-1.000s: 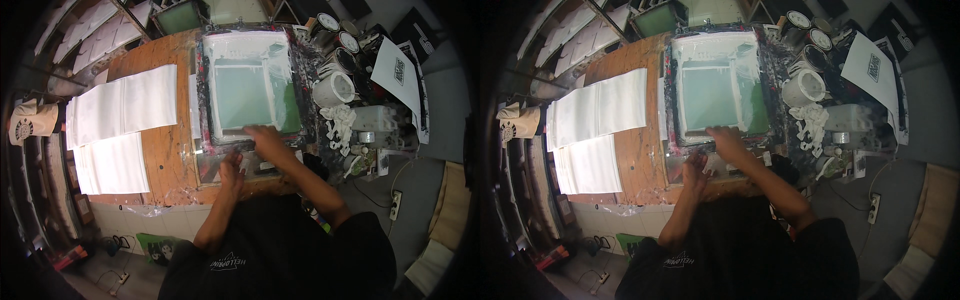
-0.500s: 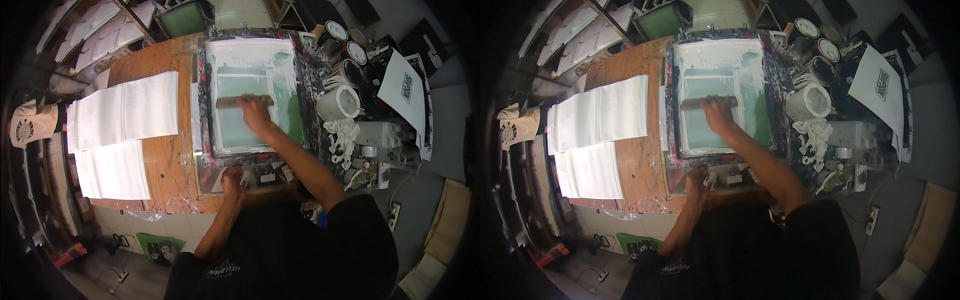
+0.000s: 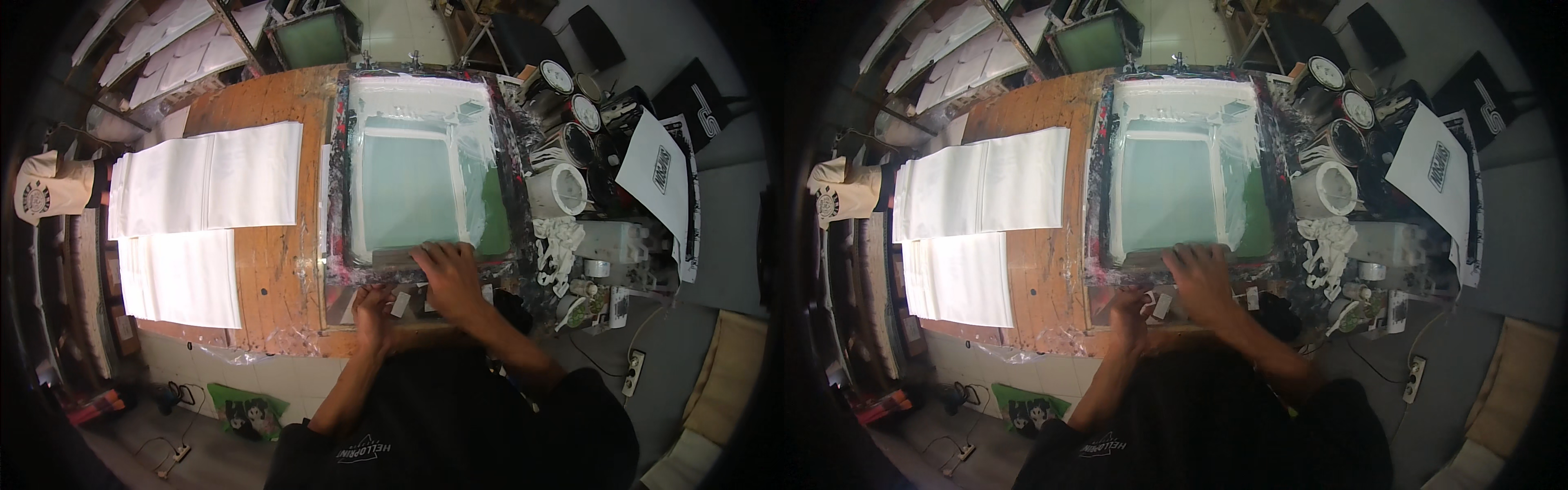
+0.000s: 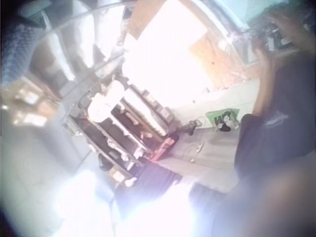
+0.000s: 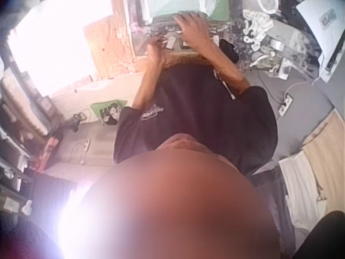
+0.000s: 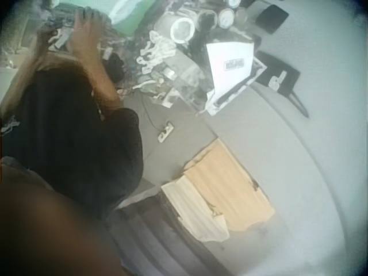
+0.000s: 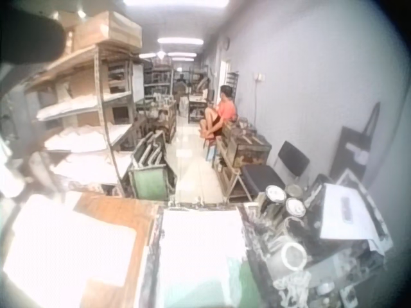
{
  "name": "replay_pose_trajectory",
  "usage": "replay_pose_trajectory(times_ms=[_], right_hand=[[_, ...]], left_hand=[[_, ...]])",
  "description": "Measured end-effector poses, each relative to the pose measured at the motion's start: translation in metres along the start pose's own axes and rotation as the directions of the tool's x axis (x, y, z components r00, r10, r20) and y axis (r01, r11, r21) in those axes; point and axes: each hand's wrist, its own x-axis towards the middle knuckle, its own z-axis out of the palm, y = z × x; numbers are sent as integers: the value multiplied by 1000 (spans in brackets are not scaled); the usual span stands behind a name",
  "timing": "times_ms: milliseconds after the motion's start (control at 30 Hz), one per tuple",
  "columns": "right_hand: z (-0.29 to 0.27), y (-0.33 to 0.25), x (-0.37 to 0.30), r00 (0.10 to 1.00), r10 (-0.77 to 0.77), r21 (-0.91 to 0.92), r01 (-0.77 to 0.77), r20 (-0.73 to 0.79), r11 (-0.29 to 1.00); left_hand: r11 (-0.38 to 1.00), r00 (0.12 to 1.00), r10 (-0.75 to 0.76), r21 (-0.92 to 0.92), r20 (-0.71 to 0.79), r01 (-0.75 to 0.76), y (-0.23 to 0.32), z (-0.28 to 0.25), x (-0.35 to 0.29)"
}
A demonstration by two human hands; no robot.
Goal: The person performs screen printing on white fabric using a squeegee and ink. They repeatedly pull ink across a screen, lift the screen to reveal printed fabric, and place new fabric under the screen. The process is repeated multiple times.
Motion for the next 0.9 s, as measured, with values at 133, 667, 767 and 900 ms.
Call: replay_pose_trajectory(times_ms=[133, 667, 767, 900], right_hand=[[-40, -20, 21, 985, -53, -93, 38, -166, 995], [-237, -21, 212, 951, 300, -38, -297, 82, 954], [-234, -3, 239, 962, 273, -34, -274, -28, 961], [-235, -2, 252, 975, 117, -36, -126, -188, 991]], left_hand=[[969, 973, 179, -199, 145, -149, 51, 37, -36], [66, 627, 749, 919, 212, -390, 77, 9, 137], [319, 724, 659, 797, 203, -514, 113, 27, 102], [486, 882, 452, 791, 137, -372, 150, -53, 124]])
